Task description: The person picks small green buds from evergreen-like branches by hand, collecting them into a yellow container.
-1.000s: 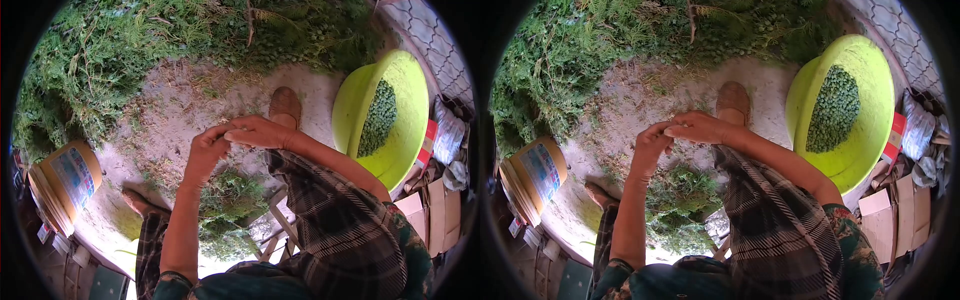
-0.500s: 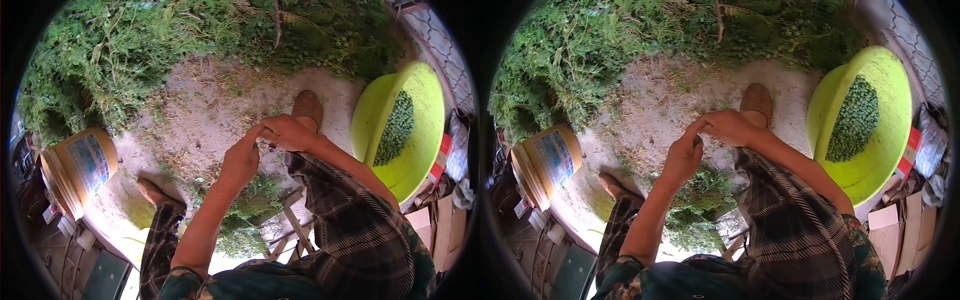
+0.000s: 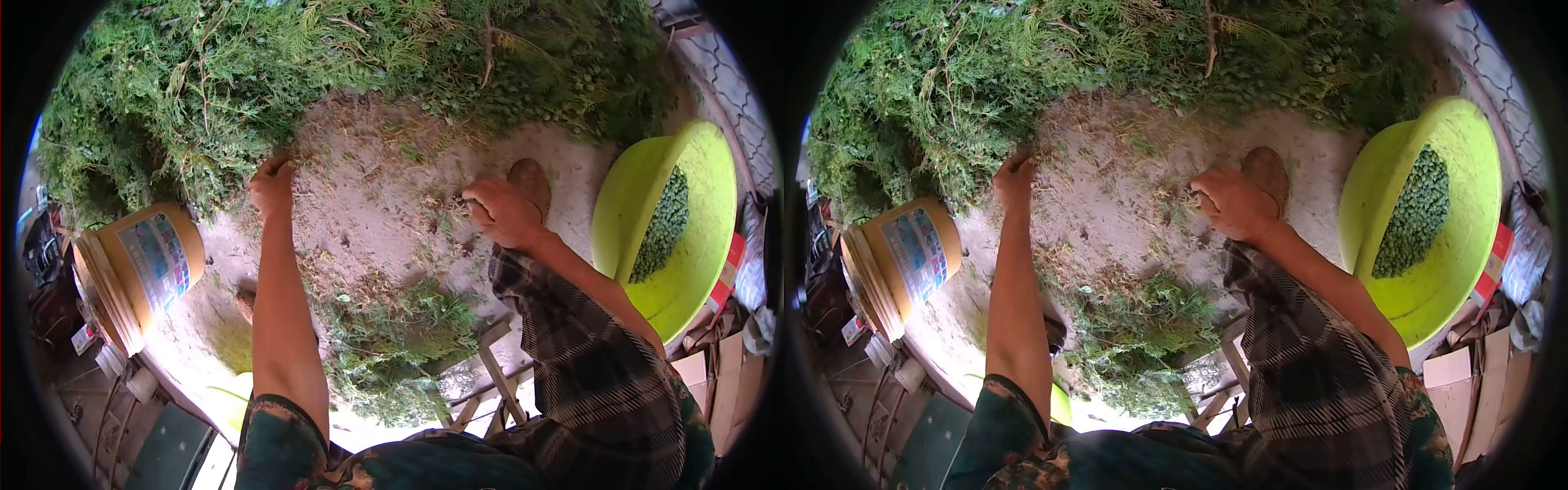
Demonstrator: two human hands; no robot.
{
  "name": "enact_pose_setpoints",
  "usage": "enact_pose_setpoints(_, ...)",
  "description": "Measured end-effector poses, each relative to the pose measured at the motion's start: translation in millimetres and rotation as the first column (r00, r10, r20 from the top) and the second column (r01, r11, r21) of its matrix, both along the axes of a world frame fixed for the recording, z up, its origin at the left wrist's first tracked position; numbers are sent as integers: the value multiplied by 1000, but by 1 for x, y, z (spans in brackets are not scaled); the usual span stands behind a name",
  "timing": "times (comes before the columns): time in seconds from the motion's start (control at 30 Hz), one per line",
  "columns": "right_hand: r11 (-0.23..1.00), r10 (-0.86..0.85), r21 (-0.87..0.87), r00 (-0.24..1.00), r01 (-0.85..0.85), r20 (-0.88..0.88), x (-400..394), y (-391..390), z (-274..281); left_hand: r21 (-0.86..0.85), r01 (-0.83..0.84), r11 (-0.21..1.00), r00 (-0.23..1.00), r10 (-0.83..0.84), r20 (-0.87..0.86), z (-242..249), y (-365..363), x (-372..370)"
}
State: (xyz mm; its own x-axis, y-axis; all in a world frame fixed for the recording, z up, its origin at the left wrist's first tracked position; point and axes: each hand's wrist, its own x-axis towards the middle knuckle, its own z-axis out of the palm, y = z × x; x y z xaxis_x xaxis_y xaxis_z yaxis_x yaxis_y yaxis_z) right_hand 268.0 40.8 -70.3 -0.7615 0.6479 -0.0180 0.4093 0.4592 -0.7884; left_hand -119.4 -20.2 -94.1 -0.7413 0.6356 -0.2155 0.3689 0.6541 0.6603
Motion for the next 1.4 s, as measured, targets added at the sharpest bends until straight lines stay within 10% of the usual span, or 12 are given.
enact_pose_setpoints(0.17,1000,-17,-27,1000,17,-12,-3,0,4,-145,54,988,978,-82,-190,-6,-5,-3)
enact_pose_setpoints(0.23,999,-39,-14,999,40,26,-4,1,10,37,-295,955,889,260,377,4,-14,8)
enact_pose_setpoints(0.37,999,-44,5,999,44,-30,-3,-1,4,189,-406,894,782,233,577,5,-9,6)
enact_pose_setpoints(0.47,997,-53,55,998,53,-16,-4,1,8,280,-274,920,850,95,518,3,21,3)
enact_pose_setpoints(0.57,999,-48,12,999,48,12,-3,0,7,54,-30,998,985,38,-165,-11,42,5)
enact_pose_setpoints(0.67,999,-46,5,998,46,-43,-5,1,5,-27,-23,999,961,15,-275,-2,43,10)
enact_pose_setpoints(0.73,999,-45,-6,998,45,-43,-4,0,1,4,-126,992,990,126,-62,-6,26,-1)
enact_pose_setpoints(0.8,999,-51,-20,998,50,-39,-4,-1,1,230,-729,645,315,16,949,8,-3,0)
enact_pose_setpoints(0.87,998,-42,-50,999,40,-29,-4,1,8,210,-778,593,291,43,956,20,-20,12)
enact_pose_setpoints(1.0,997,-50,-52,998,48,-33,-6,1,10,200,-653,730,495,212,843,22,-22,20)
enact_pose_setpoints(1.13,999,-46,-11,999,45,-30,-6,2,12,64,-207,976,966,194,172,15,0,29)
enact_pose_setpoints(1.4,998,-56,-29,998,55,-3,-7,1,12,-66,-21,998,952,-1,-307,0,2,32)
